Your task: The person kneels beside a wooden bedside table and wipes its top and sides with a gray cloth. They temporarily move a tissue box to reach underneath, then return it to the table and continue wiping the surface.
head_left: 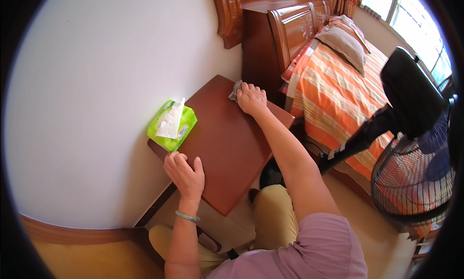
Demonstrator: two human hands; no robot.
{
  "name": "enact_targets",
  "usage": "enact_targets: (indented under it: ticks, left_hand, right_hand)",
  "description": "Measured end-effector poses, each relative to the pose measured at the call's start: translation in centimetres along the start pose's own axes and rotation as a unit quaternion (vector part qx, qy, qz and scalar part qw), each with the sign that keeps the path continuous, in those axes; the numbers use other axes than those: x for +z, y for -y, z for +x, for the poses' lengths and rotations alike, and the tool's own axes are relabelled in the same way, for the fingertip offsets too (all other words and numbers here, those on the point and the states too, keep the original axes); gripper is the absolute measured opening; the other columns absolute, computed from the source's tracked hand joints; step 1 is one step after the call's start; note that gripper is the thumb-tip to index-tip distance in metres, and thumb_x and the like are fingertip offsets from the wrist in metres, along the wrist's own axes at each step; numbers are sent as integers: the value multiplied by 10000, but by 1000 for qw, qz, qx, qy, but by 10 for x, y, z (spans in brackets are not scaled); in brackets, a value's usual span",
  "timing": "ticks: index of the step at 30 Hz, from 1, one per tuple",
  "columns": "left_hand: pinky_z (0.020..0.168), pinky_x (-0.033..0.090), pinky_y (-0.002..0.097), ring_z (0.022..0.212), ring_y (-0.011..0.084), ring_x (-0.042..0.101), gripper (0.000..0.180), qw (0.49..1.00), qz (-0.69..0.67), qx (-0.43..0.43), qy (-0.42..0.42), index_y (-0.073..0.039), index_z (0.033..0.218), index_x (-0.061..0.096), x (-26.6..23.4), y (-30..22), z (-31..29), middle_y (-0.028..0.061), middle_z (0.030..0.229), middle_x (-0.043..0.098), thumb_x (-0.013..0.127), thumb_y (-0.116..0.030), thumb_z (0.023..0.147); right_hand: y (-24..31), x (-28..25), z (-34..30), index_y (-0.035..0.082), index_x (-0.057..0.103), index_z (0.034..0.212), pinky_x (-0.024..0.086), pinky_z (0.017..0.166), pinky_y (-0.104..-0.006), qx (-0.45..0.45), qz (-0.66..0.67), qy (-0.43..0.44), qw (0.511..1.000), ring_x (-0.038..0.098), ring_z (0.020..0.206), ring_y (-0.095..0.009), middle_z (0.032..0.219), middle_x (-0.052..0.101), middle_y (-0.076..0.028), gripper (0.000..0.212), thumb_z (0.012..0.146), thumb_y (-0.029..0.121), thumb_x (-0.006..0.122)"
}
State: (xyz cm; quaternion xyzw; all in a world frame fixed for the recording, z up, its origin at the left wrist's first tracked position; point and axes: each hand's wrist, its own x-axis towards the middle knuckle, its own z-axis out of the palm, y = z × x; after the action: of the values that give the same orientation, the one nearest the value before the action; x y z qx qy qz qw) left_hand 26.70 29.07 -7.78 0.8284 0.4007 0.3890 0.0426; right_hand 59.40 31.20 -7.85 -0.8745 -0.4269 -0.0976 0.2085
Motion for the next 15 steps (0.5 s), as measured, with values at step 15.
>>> enact_targets:
  ticks: [15]
  left_hand:
    - [959, 369, 487, 1166, 337, 465, 311, 997, 69, -32, 5, -62, 930, 533, 6, 5, -6, 128, 1094, 548, 704, -296, 815]
  right_hand:
    - [-35, -5, -144, -11, 448, 1369, 298, 1154, -503, 212, 105, -259, 937, 343, 1376, -462, 1504, 348, -260, 487, 927, 175, 538]
